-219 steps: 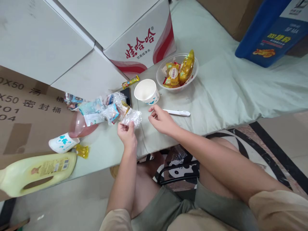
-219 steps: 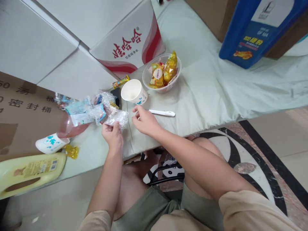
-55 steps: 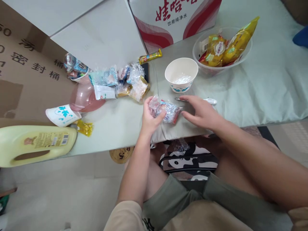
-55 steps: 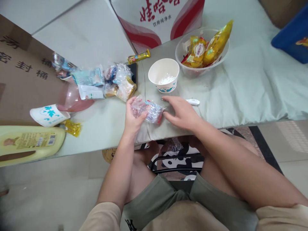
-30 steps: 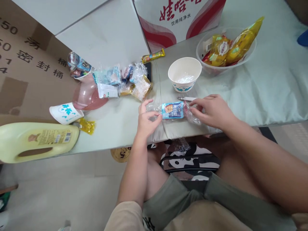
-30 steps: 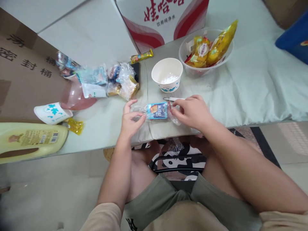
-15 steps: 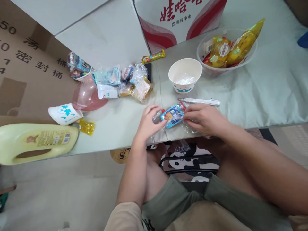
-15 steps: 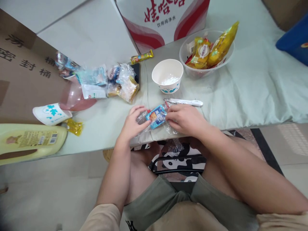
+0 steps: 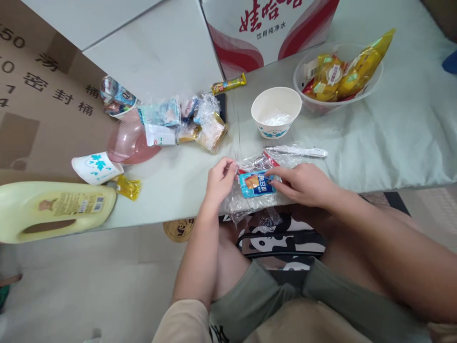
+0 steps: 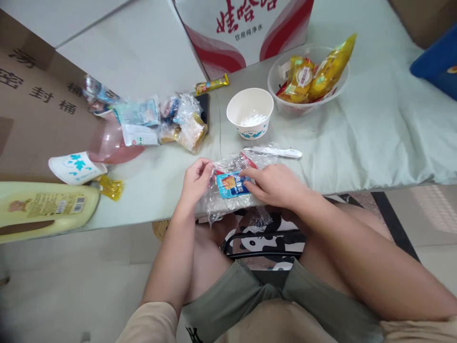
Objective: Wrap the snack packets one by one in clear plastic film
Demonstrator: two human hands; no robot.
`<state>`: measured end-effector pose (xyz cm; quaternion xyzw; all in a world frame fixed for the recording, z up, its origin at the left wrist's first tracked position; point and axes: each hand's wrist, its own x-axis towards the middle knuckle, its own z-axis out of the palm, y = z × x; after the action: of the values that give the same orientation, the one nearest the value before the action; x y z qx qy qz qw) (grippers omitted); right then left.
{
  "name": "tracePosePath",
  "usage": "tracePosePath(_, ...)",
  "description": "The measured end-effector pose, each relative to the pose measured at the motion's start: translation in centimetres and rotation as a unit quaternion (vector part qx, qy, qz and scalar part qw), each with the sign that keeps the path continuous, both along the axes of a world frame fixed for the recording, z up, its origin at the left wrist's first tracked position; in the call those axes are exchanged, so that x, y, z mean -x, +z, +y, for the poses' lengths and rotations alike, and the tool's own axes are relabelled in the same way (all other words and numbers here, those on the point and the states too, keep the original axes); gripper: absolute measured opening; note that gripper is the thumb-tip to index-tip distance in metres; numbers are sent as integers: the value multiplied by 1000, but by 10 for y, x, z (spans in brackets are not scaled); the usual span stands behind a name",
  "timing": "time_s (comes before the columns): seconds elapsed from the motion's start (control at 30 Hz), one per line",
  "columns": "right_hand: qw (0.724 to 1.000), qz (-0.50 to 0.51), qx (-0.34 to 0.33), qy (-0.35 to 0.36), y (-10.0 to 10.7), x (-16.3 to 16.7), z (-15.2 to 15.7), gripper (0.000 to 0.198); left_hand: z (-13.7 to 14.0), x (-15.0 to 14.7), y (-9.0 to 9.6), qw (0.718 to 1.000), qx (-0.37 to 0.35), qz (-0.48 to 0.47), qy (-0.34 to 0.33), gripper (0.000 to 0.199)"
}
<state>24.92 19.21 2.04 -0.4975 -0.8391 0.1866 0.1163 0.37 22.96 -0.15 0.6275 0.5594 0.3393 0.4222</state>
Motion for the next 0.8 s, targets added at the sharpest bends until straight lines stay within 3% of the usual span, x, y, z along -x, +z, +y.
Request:
tracePosePath(0.1,995,58,-78,-22,-4,1,1,33,0,-6,2,995,79,-52,28,19)
tracePosePath(0.27,971,104,-200,84,-9,18,-6,24,-2,-12,8,984,138,-97,53,18)
tracePosePath(0.53,989,-4,-147,-22,-14,20,-7,47,-3,-13,9,980,124,-147,58,21)
tracePosePath(0.63,989,-15,-141,-28,-12,15,-5,52,-4,-13,10,978,135,-155,40,25)
tracePosePath(0.8,981,-33,-190,-34,-8,17,-8,41,-3,-18,12,968,153,-194,43,32)
